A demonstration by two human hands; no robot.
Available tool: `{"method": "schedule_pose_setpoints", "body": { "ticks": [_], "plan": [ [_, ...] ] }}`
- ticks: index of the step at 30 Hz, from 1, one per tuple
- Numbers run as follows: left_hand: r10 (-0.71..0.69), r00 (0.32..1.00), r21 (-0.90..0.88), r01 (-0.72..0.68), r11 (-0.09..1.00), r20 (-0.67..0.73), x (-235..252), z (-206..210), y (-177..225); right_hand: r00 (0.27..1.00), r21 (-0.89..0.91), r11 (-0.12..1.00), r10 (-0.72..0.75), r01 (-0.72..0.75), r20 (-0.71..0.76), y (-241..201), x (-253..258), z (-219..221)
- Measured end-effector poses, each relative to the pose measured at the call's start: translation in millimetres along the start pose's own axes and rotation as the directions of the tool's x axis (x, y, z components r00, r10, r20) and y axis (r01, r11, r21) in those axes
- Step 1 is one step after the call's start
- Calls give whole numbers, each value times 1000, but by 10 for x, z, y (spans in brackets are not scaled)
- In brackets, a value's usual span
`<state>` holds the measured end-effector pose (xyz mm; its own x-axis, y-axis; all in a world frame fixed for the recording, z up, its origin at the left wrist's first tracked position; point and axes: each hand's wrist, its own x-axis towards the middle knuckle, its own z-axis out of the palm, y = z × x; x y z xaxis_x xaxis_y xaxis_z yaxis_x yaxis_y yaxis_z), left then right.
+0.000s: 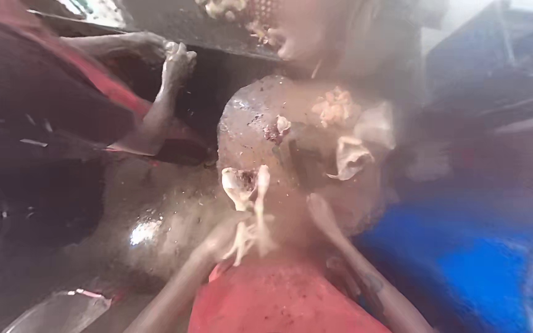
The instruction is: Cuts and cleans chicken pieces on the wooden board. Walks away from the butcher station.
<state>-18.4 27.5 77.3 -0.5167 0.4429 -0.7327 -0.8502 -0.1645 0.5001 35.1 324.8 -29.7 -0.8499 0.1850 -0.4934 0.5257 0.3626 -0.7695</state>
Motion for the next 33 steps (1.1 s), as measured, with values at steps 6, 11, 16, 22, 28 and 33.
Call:
{"method": "schedule_pose_setpoints", "body": {
  "ticks": [6, 11, 16, 22, 28, 33],
  "plan": [
    [44, 947, -166, -101, 981, -319, 574, -563, -524, 995, -7, 998, -62, 63, 81, -107, -236, 123],
    [248, 884, -69, -298, 952, -397, 670, -643, -401, 988, -95, 986, -126, 135, 88, -325, -400, 66],
    [230, 901, -96, -283, 954, -368, 602, -639, -310, 901, 369, 837, -433, 405, -7, -1135, -449, 465],
    [188, 897, -109, -250, 962, -399, 621, -773, -377, 938, -251, 964, 5, 87, 347, -797, -189, 833],
    [254, 914, -41, -280, 959, -316, 613, -1004, -633, 942, 178, 949, -290, 260, 169, -944, -336, 913],
    [246, 897, -31, -276, 961, -367, 526, -963, -665, 927, -215, 970, -23, 111, 375, -836, -171, 873]
  ]
}}
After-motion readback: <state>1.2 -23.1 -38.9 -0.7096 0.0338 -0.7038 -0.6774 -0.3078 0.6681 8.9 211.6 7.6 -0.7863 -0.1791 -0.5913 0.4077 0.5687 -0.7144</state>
